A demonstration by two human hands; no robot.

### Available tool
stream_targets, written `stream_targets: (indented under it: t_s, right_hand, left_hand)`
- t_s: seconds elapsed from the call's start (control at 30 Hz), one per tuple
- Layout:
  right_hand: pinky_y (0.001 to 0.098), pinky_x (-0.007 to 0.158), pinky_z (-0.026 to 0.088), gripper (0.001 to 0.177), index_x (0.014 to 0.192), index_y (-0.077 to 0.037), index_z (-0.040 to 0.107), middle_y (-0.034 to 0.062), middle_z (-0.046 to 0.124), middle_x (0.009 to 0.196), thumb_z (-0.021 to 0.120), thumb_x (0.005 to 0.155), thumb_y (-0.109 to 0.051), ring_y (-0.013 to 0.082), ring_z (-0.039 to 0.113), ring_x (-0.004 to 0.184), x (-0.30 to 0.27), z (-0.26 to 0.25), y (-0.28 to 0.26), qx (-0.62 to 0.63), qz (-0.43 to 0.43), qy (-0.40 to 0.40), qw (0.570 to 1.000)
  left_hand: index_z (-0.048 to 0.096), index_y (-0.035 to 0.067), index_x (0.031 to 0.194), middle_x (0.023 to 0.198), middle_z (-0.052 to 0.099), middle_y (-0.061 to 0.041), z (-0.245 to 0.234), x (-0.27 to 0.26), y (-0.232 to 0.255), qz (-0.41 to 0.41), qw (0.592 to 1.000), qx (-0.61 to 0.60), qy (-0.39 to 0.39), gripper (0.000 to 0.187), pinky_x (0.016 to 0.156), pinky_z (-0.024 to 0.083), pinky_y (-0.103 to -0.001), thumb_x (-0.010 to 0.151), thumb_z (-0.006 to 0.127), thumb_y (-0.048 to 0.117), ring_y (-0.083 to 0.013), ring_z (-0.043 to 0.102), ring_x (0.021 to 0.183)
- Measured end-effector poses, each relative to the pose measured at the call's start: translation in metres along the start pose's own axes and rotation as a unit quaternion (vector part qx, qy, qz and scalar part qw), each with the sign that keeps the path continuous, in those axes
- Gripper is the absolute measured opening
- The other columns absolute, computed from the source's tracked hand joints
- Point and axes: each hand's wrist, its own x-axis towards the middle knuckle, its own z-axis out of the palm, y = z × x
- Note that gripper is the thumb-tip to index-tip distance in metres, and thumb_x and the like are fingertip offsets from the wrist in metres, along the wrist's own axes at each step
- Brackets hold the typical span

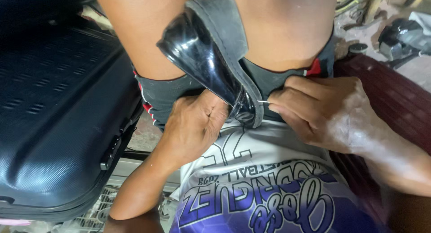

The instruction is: The person is repairing a black shoe by hand-sewing the sole to the upper. They use a needle and thread to stitch along the seam, pulling the thread through repeatedly to secure the sole.

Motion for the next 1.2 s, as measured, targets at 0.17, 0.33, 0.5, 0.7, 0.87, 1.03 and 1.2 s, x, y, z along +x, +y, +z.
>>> stream_targets:
  t_s: [0.17,0.33,0.5,0.7,0.87,1.03,1.2]
  right_hand:
    - [0.0314,0.049,0.050,0.014,0.094,-0.008,0.072,0.0030,0.067,0.082,0.081,0.086,-0.015,0.0161,0.060,0.055,-0.006,0.004,0.003,0.011,-0.027,0.022,0.999]
    - [0.0292,0.045,0.047,0.011,0.095,-0.010,0.073,0.0017,0.067,0.082,0.078,0.090,-0.018,0.0127,0.056,0.052,-0.003,0.006,0.001,-0.039,-0.039,0.023,0.998]
    - [0.0260,0.040,0.041,0.039,0.088,-0.007,0.068,0.0023,0.058,0.072,0.067,0.099,-0.044,0.0100,0.053,0.049,0.009,-0.009,-0.020,-0.084,-0.018,-0.003,0.996]
    - [0.0274,0.030,0.035,0.031,0.076,-0.012,0.059,0.0017,0.052,0.063,0.055,0.101,-0.029,0.0099,0.051,0.039,0.018,-0.013,-0.024,-0.130,0.012,-0.078,0.988]
    - [0.0284,0.039,0.041,0.034,0.079,-0.016,0.059,0.0009,0.055,0.066,0.057,0.103,-0.040,0.0128,0.054,0.044,0.010,-0.017,-0.011,-0.169,0.005,-0.087,0.982]
    - [0.0271,0.047,0.045,0.038,0.077,-0.018,0.060,-0.0013,0.055,0.069,0.057,0.100,-0.048,0.0108,0.054,0.051,0.002,-0.020,0.007,-0.118,0.028,-0.109,0.987]
    - [0.0258,0.054,0.049,0.043,0.074,-0.019,0.061,-0.0034,0.055,0.073,0.057,0.097,-0.055,0.0088,0.054,0.057,-0.021,-0.030,0.038,-0.157,0.137,-0.182,0.961]
  left_hand:
    - [0.061,0.006,0.105,0.073,0.058,-0.019,-0.002,0.003,0.002,-0.035,0.999,-0.023,-0.033,0.009,0.061,0.051,-0.041,0.099,0.065,0.012,-0.0429,0.062,0.075]
    - [0.064,0.006,0.095,0.074,0.060,-0.018,-0.006,0.010,0.005,-0.059,0.995,-0.039,-0.068,0.006,0.061,0.051,-0.040,0.095,0.066,0.011,-0.0387,0.061,0.067]
    - [0.064,0.004,0.092,0.077,0.061,-0.018,-0.010,0.012,0.008,-0.064,0.994,-0.026,-0.080,0.010,0.061,0.048,-0.041,0.094,0.067,0.013,-0.0400,0.060,0.069]
    - [0.064,0.004,0.091,0.079,0.063,-0.019,-0.009,0.015,0.010,-0.062,0.995,-0.005,-0.083,0.010,0.065,0.048,-0.045,0.094,0.066,0.014,-0.0407,0.062,0.075]
    - [0.069,0.008,0.099,0.086,0.068,-0.019,-0.003,0.015,0.002,-0.029,0.996,-0.015,-0.078,0.010,0.072,0.050,-0.048,0.095,0.065,0.016,-0.0405,0.065,0.083]
    - [0.070,0.007,0.097,0.083,0.069,-0.016,-0.006,0.018,0.000,-0.019,0.996,-0.031,-0.079,0.010,0.074,0.050,-0.046,0.096,0.065,0.016,-0.0379,0.067,0.082]
    - [0.071,0.006,0.109,0.084,0.063,-0.013,-0.004,0.007,0.003,-0.017,0.998,-0.055,0.031,0.016,0.065,0.047,-0.038,0.094,0.074,0.009,-0.0278,0.060,0.071]
